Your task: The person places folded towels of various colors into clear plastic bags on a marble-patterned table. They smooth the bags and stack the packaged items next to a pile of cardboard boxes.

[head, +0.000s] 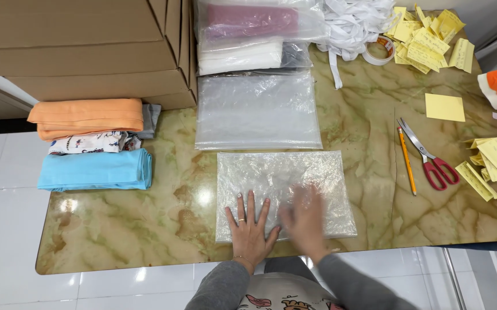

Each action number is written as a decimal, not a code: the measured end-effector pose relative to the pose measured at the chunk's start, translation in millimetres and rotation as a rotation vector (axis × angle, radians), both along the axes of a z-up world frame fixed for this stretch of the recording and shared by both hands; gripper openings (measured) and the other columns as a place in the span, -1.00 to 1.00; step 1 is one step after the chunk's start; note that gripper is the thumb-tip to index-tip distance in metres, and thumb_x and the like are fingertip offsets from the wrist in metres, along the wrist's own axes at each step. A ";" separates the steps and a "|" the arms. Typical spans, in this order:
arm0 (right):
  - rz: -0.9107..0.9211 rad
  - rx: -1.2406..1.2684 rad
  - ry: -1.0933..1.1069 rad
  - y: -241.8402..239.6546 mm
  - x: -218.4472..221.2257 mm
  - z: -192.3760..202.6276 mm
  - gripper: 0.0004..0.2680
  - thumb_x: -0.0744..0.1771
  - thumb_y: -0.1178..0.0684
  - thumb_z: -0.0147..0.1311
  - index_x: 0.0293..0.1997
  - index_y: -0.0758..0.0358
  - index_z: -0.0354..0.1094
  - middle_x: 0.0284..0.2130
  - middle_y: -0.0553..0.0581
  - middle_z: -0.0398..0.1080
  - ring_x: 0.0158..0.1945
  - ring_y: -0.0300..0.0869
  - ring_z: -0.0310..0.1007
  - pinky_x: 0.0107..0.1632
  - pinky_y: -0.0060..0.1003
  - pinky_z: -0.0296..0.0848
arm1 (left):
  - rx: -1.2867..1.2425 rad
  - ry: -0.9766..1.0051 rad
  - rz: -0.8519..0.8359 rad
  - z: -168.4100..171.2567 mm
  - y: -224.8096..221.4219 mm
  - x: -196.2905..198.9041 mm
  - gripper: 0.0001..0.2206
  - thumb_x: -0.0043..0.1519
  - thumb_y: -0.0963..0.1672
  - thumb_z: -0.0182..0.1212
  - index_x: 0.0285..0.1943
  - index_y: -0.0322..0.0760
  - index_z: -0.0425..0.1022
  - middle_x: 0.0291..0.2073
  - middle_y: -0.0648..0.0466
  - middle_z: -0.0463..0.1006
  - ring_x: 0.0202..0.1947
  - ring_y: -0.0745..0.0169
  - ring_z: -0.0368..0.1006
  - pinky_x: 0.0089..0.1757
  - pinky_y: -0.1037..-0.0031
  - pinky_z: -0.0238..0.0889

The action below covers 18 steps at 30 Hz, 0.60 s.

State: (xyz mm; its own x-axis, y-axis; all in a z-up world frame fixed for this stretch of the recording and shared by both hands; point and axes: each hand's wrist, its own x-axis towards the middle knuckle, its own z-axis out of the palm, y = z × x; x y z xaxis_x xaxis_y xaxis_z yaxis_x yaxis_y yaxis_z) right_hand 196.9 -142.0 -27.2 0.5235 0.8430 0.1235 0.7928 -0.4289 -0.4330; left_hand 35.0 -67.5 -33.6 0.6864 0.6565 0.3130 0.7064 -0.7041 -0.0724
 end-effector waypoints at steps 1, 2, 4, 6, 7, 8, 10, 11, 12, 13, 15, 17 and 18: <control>-0.005 0.000 -0.001 0.0 -14.7 -0.9 -0.42 0.36 -0.23 0.02 0.53 0.23 -0.01 0.43 0.76 -0.13 0.50 0.50 -0.15 0.43 0.30 -0.07 | 0.000 -0.001 -0.005 1.8 0.0 1.3 -0.18 0.24 0.32 -0.32 0.69 0.16 -0.20 0.67 -0.15 -0.28 0.61 -0.33 -0.30 0.37 -0.35 -0.36; 0.177 0.004 -0.108 -0.1 -30.8 -2.0 -0.52 0.42 -0.18 -0.14 0.56 0.09 -0.02 0.49 0.46 -0.10 0.56 0.26 -0.19 0.50 0.22 -0.20 | -0.010 0.000 -0.006 3.7 -0.5 1.0 -0.20 0.24 0.23 -0.29 0.70 0.08 -0.26 0.67 -0.16 -0.32 0.62 -0.32 -0.37 0.38 -0.35 -0.41; 0.358 0.010 -0.211 -2.0 -35.3 -4.0 -0.59 0.48 -0.13 -0.30 0.59 -0.05 -0.03 0.56 0.17 -0.07 0.62 0.02 -0.23 0.56 0.15 -0.33 | -0.019 0.003 -0.007 5.6 0.6 -0.6 -0.21 0.24 0.14 -0.27 0.71 0.01 -0.31 0.67 -0.16 -0.36 0.64 -0.32 -0.45 0.40 -0.34 -0.46; 0.259 -0.208 -0.676 -6.1 -13.1 -5.8 -0.44 0.44 -0.42 -0.53 0.65 -0.10 -0.42 0.61 0.15 -0.49 0.63 0.02 -0.60 0.54 0.08 -0.63 | -0.009 0.022 0.043 5.9 3.7 -3.7 -0.13 0.30 0.36 -0.64 0.70 -0.06 -0.29 0.68 -0.09 -0.37 0.63 -0.16 -0.39 0.38 -0.34 -0.43; 0.258 -0.210 -0.671 -20.1 3.3 -7.7 -0.44 0.44 -0.42 -0.53 0.65 -0.10 -0.42 0.61 0.15 -0.49 0.63 0.02 -0.60 0.54 0.08 -0.63 | -0.010 0.027 0.041 4.2 8.5 -15.6 -0.13 0.30 0.36 -0.64 0.70 -0.06 -0.29 0.68 -0.09 -0.37 0.63 -0.16 -0.39 0.38 -0.34 -0.43; 0.152 -0.285 -0.315 -33.1 24.1 -9.2 -0.47 0.44 -0.39 -0.47 0.64 -0.14 -0.35 0.60 0.20 -0.43 0.63 0.00 -0.56 0.53 0.09 -0.64 | -0.068 0.048 0.092 1.8 14.0 -23.2 -0.19 0.34 0.34 -0.63 0.69 0.01 -0.36 0.66 -0.14 -0.47 0.60 -0.21 -0.49 0.35 -0.32 -0.54; 0.042 -0.345 0.038 -55.5 56.8 -10.0 -0.49 0.43 -0.35 -0.42 0.62 -0.17 -0.27 0.58 0.24 -0.36 0.63 -0.01 -0.52 0.52 0.10 -0.64 | -0.125 0.068 0.147 -2.1 17.3 -38.8 -0.25 0.37 0.31 -0.63 0.69 0.08 -0.42 0.63 -0.18 -0.56 0.57 -0.25 -0.60 0.33 -0.30 -0.65; -0.017 -0.354 -0.046 -64.5 68.5 -9.3 -0.47 0.43 -0.37 -0.53 0.63 -0.10 -0.35 0.58 0.21 -0.38 0.63 -0.01 -0.53 0.52 0.13 -0.58 | -0.099 0.024 0.193 -3.4 15.3 -46.9 -0.26 0.36 0.29 -0.48 0.69 0.10 -0.24 0.64 -0.15 -0.33 0.58 -0.20 -0.35 0.35 -0.29 -0.43; -0.075 -0.359 -0.130 -71.9 80.1 -8.6 -0.44 0.43 -0.40 -0.64 0.64 -0.03 -0.43 0.59 0.19 -0.39 0.63 -0.01 -0.53 0.51 0.16 -0.52 | -0.072 -0.019 0.240 -4.2 14.3 -55.4 -0.28 0.35 0.27 -0.33 0.69 0.11 -0.06 0.65 -0.12 -0.10 0.58 -0.16 -0.09 0.37 -0.27 -0.20; -0.070 -0.356 -0.129 -76.4 82.0 -12.0 -0.44 0.43 -0.40 -0.64 0.64 -0.03 -0.43 0.59 0.19 -0.39 0.63 -0.01 -0.53 0.51 0.16 -0.52 | -0.069 -0.019 0.245 -5.1 14.7 -58.5 -0.28 0.35 0.27 -0.33 0.69 0.11 -0.06 0.65 -0.12 -0.10 0.58 -0.16 -0.09 0.37 -0.27 -0.20; -0.033 -0.175 -0.088 -82.6 90.4 -18.4 -0.44 0.43 -0.31 -0.31 0.62 0.11 -0.19 0.59 0.26 -0.22 0.64 0.03 -0.32 0.55 0.12 -0.35 | -0.143 -0.009 0.259 -7.1 16.9 -61.1 -0.27 0.33 0.29 -0.26 0.67 0.14 -0.04 0.64 -0.11 -0.09 0.57 -0.05 -0.07 0.37 -0.17 -0.19; -0.197 -0.149 0.027 -72.5 93.3 1.9 -0.43 0.39 -0.22 -0.13 0.59 0.20 -0.09 0.41 0.33 0.03 0.49 0.11 -0.08 0.43 0.13 -0.05 | -0.281 -0.084 0.369 4.5 26.8 -52.9 -0.30 0.28 0.18 -0.06 0.61 -0.02 0.07 0.46 -0.11 0.12 0.40 -0.11 0.10 0.23 -0.09 0.04; -0.367 -0.126 0.145 -67.3 94.8 12.0 -0.41 0.36 -0.14 0.06 0.57 0.30 0.00 0.24 0.40 0.29 0.34 0.19 0.16 0.32 0.15 0.24 | -0.422 -0.159 0.471 10.3 31.8 -48.9 -0.33 0.23 0.07 0.13 0.54 -0.17 0.17 0.28 -0.13 0.32 0.24 -0.17 0.26 0.08 -0.02 0.26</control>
